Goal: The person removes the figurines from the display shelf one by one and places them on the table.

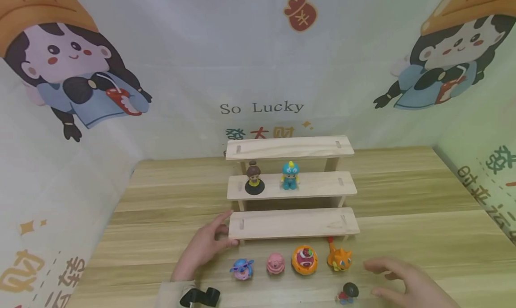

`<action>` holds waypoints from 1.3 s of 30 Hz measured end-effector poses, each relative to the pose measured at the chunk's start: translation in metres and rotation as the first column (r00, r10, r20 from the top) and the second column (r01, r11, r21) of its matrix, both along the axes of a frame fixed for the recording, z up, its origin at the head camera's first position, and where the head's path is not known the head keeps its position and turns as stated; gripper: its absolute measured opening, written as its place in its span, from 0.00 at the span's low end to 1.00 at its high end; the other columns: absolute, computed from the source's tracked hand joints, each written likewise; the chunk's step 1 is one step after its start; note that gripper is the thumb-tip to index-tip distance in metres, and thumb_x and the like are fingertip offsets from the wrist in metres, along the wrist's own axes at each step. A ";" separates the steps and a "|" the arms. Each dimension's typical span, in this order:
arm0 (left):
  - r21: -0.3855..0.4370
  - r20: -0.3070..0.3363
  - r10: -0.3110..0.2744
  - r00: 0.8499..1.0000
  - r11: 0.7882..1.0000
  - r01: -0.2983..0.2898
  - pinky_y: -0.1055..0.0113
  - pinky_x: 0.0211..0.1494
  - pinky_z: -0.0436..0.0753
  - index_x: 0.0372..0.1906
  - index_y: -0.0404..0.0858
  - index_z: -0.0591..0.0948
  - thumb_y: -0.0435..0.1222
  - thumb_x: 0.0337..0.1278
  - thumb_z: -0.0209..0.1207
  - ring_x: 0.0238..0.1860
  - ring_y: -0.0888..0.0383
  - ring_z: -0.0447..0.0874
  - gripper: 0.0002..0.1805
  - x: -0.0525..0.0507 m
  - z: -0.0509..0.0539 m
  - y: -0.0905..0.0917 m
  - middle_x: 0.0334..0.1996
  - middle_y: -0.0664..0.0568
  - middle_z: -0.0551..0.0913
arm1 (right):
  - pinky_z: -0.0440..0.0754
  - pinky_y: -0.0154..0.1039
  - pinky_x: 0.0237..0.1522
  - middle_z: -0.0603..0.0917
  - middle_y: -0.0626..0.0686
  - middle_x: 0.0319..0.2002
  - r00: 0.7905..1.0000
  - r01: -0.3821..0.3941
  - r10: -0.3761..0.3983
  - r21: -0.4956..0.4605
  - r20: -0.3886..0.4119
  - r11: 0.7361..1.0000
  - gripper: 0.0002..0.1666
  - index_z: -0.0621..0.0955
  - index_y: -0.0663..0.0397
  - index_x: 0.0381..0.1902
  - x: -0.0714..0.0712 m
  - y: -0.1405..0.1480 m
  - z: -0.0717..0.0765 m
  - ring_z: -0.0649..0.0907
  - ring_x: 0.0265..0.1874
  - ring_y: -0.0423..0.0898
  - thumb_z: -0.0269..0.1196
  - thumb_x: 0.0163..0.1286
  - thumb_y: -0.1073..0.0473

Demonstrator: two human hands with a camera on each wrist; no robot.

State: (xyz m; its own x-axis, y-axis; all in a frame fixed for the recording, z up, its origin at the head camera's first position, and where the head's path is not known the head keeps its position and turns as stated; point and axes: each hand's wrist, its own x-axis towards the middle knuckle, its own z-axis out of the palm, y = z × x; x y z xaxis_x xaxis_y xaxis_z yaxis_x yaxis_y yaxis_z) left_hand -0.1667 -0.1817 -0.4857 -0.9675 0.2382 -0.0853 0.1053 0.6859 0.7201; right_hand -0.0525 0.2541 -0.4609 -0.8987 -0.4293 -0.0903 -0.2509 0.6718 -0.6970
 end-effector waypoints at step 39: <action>0.016 0.000 -0.001 1.000 1.000 0.001 0.43 0.62 0.72 0.70 0.44 0.65 0.44 0.43 0.70 0.49 0.47 0.82 0.45 0.001 0.002 -0.002 0.42 0.51 0.87 | 0.81 0.49 0.50 0.85 0.49 0.46 0.948 0.040 -0.031 0.024 -0.317 0.999 0.23 0.79 0.54 0.53 -0.093 -0.067 0.091 0.83 0.45 0.48 0.67 0.62 0.52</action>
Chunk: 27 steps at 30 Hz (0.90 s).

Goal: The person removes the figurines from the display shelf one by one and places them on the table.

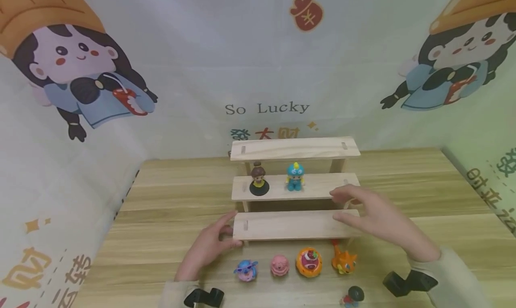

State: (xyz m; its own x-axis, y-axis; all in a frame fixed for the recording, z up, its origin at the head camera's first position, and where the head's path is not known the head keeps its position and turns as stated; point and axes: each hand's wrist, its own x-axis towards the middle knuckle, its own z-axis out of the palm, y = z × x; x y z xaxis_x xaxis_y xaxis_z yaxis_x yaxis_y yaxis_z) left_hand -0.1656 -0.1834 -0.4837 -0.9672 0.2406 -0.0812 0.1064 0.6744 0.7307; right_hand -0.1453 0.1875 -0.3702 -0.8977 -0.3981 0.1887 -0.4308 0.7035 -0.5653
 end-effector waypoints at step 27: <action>-0.002 0.005 -0.003 1.000 1.000 0.003 0.41 0.62 0.71 0.70 0.44 0.64 0.44 0.43 0.70 0.49 0.46 0.82 0.45 -0.001 -0.002 -0.001 0.43 0.50 0.86 | 0.77 0.57 0.56 0.75 0.66 0.60 1.000 -0.014 0.015 -0.156 0.003 0.988 0.40 0.62 0.65 0.68 -0.061 -0.053 -0.015 0.76 0.58 0.63 0.66 0.62 0.62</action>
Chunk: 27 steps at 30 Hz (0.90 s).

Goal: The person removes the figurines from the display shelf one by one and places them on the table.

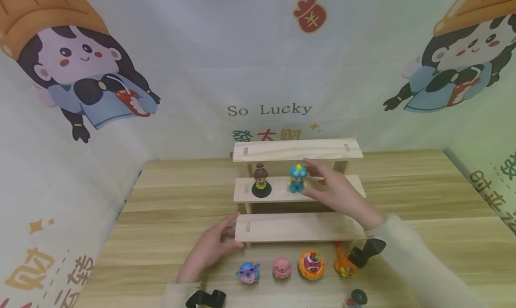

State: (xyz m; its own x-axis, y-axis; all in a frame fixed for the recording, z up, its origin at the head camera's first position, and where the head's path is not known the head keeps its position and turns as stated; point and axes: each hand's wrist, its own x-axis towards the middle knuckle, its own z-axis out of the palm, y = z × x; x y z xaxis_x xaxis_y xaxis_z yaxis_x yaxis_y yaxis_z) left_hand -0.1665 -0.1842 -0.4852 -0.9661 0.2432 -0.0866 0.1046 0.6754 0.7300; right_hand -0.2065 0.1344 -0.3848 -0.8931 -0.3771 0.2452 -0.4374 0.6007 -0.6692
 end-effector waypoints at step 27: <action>0.019 0.002 -0.003 1.000 1.000 0.003 0.41 0.62 0.71 0.70 0.45 0.65 0.44 0.43 0.70 0.49 0.46 0.82 0.45 0.000 -0.001 0.000 0.43 0.50 0.87 | 0.83 0.46 0.50 0.83 0.62 0.48 0.998 0.052 -0.046 -0.110 0.048 0.993 0.21 0.75 0.63 0.55 -0.016 -0.016 -0.016 0.84 0.49 0.57 0.64 0.63 0.68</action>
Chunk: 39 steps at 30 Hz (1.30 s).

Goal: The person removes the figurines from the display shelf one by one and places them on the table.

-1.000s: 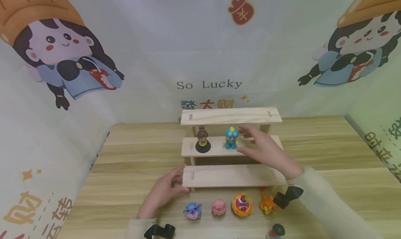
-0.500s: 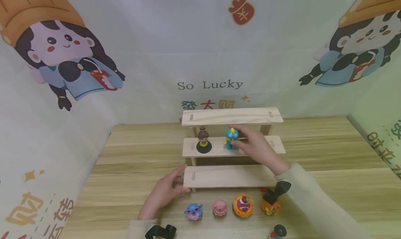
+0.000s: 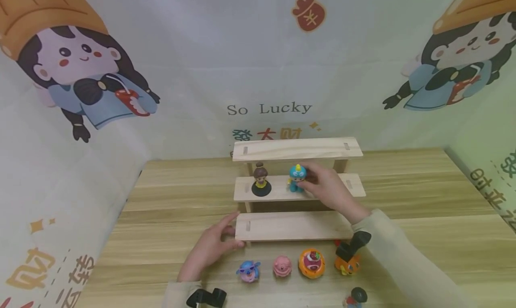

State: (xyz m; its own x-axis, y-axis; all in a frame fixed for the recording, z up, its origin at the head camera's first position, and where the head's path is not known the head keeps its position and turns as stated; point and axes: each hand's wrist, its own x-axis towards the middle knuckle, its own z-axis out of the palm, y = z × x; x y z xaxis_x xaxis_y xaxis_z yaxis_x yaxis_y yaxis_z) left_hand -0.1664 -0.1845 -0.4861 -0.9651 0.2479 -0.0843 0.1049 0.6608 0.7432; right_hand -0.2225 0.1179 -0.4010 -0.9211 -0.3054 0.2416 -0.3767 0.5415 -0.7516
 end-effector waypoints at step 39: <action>-0.002 0.005 0.008 1.000 1.000 -0.008 0.44 0.61 0.73 0.70 0.43 0.66 0.43 0.42 0.71 0.48 0.47 0.83 0.45 0.000 0.002 0.002 0.42 0.50 0.87 | 0.85 0.35 0.43 0.85 0.50 0.39 0.995 -0.096 0.096 0.021 0.033 0.995 0.18 0.78 0.59 0.50 0.100 0.025 0.005 0.86 0.38 0.44 0.66 0.61 0.64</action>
State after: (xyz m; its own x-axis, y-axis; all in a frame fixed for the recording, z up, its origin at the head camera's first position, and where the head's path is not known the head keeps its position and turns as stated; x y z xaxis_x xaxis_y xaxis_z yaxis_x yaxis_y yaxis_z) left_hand -0.1663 -0.1828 -0.4841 -0.9667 0.2397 -0.0898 0.0956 0.6633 0.7423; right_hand -0.1227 0.1430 -0.3956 -0.8944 -0.3979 0.2046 -0.4038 0.5211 -0.7519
